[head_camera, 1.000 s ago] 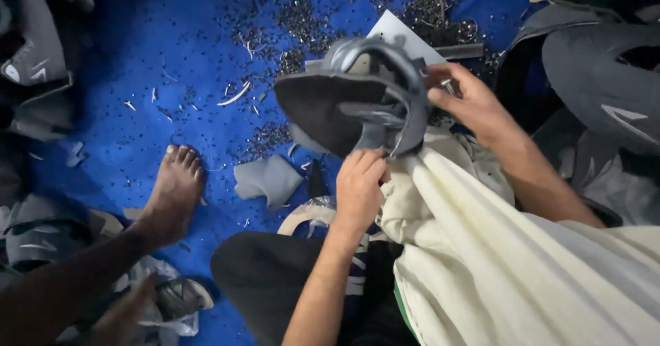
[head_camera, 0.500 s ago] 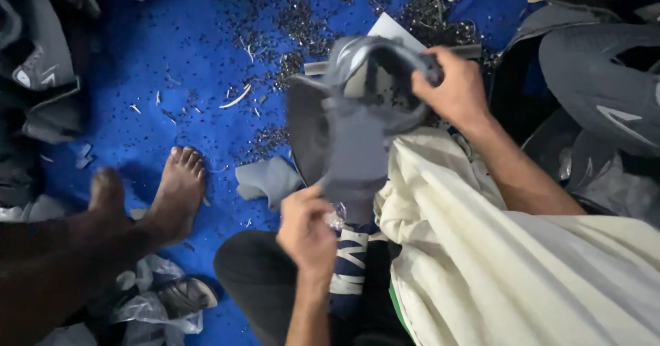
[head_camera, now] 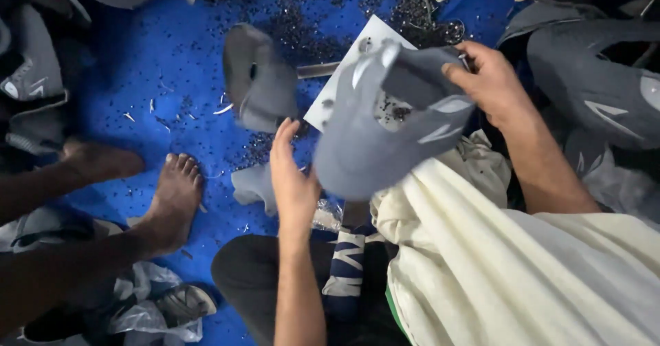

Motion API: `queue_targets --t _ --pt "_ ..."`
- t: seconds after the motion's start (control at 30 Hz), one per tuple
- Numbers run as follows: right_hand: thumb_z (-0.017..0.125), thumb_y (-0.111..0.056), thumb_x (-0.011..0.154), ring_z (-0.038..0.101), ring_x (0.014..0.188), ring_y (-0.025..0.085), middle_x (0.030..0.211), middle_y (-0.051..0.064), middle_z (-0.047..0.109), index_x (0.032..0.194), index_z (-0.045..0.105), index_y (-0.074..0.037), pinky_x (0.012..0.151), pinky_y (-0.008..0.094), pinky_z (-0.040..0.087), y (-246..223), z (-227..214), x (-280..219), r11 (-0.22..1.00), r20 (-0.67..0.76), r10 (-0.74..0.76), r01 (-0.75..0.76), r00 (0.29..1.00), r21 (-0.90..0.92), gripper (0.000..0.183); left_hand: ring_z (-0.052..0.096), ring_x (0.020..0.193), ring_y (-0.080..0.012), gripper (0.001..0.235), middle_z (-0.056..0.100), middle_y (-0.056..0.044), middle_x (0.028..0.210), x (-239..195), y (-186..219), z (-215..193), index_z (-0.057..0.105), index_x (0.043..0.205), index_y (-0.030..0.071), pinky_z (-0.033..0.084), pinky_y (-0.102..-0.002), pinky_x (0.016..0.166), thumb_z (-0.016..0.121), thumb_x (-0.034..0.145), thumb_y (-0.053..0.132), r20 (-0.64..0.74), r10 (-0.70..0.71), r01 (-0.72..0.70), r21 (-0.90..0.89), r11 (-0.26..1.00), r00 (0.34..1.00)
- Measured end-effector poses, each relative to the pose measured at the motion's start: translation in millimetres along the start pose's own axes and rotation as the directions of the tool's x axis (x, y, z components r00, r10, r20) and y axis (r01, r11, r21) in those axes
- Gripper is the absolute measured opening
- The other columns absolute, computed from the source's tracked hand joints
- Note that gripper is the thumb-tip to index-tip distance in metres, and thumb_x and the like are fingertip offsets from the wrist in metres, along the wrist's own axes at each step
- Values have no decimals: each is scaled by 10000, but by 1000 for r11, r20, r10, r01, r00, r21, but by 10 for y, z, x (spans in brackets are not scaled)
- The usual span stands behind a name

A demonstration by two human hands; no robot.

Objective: Trimming excess material and punching holes in shoe upper components.

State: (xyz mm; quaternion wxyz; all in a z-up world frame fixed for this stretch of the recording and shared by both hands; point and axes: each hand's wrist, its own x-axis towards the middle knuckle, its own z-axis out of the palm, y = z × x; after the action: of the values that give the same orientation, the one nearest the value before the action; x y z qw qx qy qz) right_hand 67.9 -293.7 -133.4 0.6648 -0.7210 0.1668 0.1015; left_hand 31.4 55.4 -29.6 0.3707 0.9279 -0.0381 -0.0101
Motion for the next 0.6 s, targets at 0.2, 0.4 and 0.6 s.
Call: queue_targets --t 0.2,0.4,0.6 --pt "723 -164 915 593 773 58 905 -8 668 1178 648 -8 655 215 476 -141 57 40 954 270 -17 97 963 -284 315 336 1518 -348 771 340 -218 1606 147 389 -45 370 1517 5 277 -443 1260 760 878 186 -28 267 -256 -388 885 963" --pt "645 -483 938 657 858 53 983 -37 721 1237 710 -48 732 211 527 -144 153 8 969 318 223 -245 922 30 531 713 1270 -324 264 762 -112 1192 149 613 -229 755 1105 33 525 -421 1149 690 858 96 45 218 -165 -512 843 975" --pt "821 -590 775 543 1298 245 1504 122 491 1471 502 -65 997 373 518 -736 172 -305 870 469 -424 492 775 -27 928 747 1075 -306 287 754 -160 1131 473 584 53 728 1153 71 573 -342 913 725 874 8 128 94 -59 -256 965 987"
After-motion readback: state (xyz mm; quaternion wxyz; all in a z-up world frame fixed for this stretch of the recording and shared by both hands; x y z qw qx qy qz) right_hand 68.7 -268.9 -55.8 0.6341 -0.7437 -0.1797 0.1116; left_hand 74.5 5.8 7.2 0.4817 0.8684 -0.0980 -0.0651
